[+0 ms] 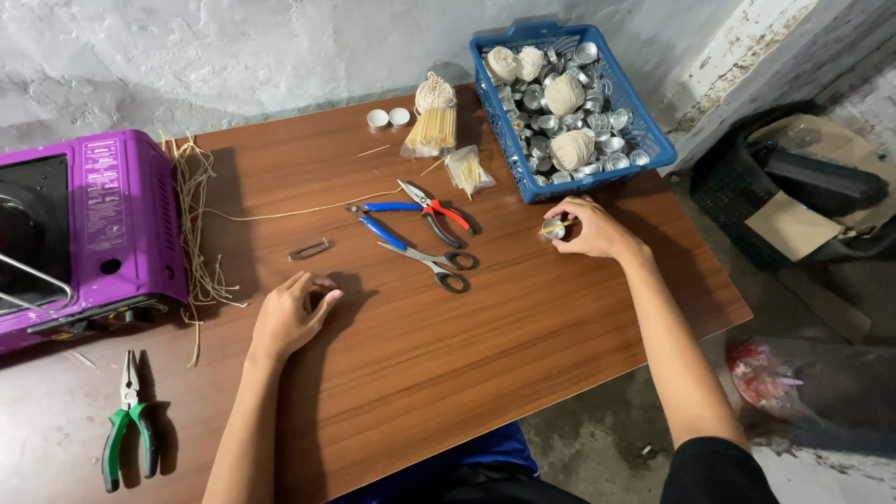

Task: The person assembles small craft items by inserting wooden sticks into metal tins. They use pliers to trim a stick and scissors to cut another, then place the sticks into the tins on a wooden table.

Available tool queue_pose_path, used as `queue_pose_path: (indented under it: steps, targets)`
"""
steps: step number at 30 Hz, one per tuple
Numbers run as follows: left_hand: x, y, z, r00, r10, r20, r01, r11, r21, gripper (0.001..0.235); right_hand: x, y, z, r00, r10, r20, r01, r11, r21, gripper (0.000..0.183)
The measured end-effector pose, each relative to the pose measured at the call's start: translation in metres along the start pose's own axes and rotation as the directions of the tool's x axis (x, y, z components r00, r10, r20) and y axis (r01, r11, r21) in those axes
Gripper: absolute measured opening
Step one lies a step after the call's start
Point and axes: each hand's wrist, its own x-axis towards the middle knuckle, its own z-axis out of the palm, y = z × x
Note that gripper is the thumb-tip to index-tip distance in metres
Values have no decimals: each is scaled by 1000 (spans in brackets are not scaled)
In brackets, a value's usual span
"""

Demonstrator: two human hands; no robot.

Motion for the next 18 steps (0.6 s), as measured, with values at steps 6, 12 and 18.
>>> queue_pose_path:
  steps: [6, 12, 18]
  targets:
    - [-2, -2, 3, 999, -36, 20, 36, 999, -17, 20, 1, 1, 2, 1000, 23, 10, -24, 999, 35, 55]
    - [-2, -6, 5, 998, -62, 33, 63, 998, -13, 20, 1, -2, -1, 1000, 22, 9, -23, 999, 45, 56]
    - [-2, 0, 1, 997, -62, 37, 63, 998, -20, 19, -8, 3, -3, 1000, 26, -8, -26, 1000, 13, 77]
